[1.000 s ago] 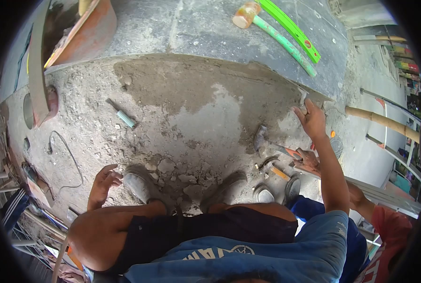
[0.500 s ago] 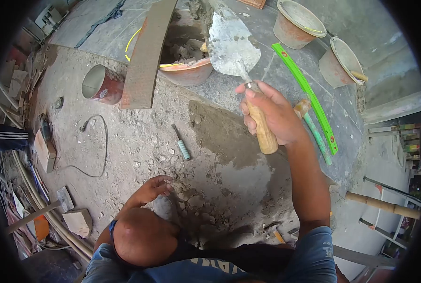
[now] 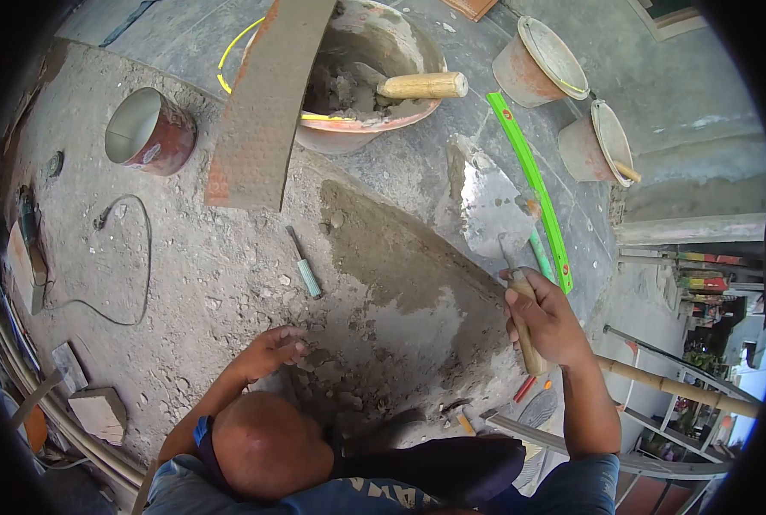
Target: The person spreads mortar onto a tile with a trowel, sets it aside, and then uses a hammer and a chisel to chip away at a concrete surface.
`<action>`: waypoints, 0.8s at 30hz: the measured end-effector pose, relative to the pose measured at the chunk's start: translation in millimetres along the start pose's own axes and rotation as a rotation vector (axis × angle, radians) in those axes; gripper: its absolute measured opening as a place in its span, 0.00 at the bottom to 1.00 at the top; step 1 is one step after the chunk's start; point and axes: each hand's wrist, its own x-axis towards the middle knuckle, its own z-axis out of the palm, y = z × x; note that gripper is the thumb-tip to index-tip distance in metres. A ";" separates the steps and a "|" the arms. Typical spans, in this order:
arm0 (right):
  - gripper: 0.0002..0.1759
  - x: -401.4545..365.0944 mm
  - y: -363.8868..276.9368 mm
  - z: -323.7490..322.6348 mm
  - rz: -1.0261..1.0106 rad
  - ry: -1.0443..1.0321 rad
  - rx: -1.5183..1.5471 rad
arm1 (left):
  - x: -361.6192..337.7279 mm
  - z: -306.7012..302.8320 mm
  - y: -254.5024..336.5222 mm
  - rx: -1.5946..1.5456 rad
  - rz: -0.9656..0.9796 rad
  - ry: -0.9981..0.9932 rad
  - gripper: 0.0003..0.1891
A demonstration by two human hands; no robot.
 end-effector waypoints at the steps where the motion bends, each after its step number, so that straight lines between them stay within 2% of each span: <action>1: 0.21 1.3 -1.7 0.6 0.010 0.006 -0.013 | 2.4 1.8 4.0 0.012 -0.012 -0.014 0.22; 4: 0.29 17.1 -9.2 18.3 -0.625 0.397 -0.708 | 7.0 8.5 5.3 0.016 -0.033 -0.060 0.22; 7: 0.31 66.2 -31.3 56.8 -0.598 0.570 -0.871 | 8.6 12.5 11.8 0.017 -0.030 -0.083 0.22; 10: 0.32 131.8 -6.0 83.3 -0.600 0.641 -1.097 | 6.3 13.0 10.6 0.014 -0.016 -0.085 0.22; 14: 0.32 136.4 43.7 86.7 -0.602 0.721 -1.035 | -4.5 4.9 8.5 -0.038 0.014 -0.040 0.22; 15: 0.32 121.2 55.8 77.5 -0.560 0.681 -1.076 | -8.0 3.6 9.3 -0.025 -0.019 -0.063 0.22; 17: 0.32 76.4 87.5 60.5 -0.433 0.641 -1.097 | -13.7 1.0 12.3 -0.041 -0.008 0.012 0.22; 19: 0.32 31.2 114.8 39.4 -0.352 0.378 -0.969 | -14.0 1.0 9.0 -0.040 -0.049 0.007 0.22; 24: 0.27 -30.0 282.1 -4.0 -0.129 0.251 -0.908 | -4.8 1.9 -9.6 0.053 -0.109 -0.005 0.22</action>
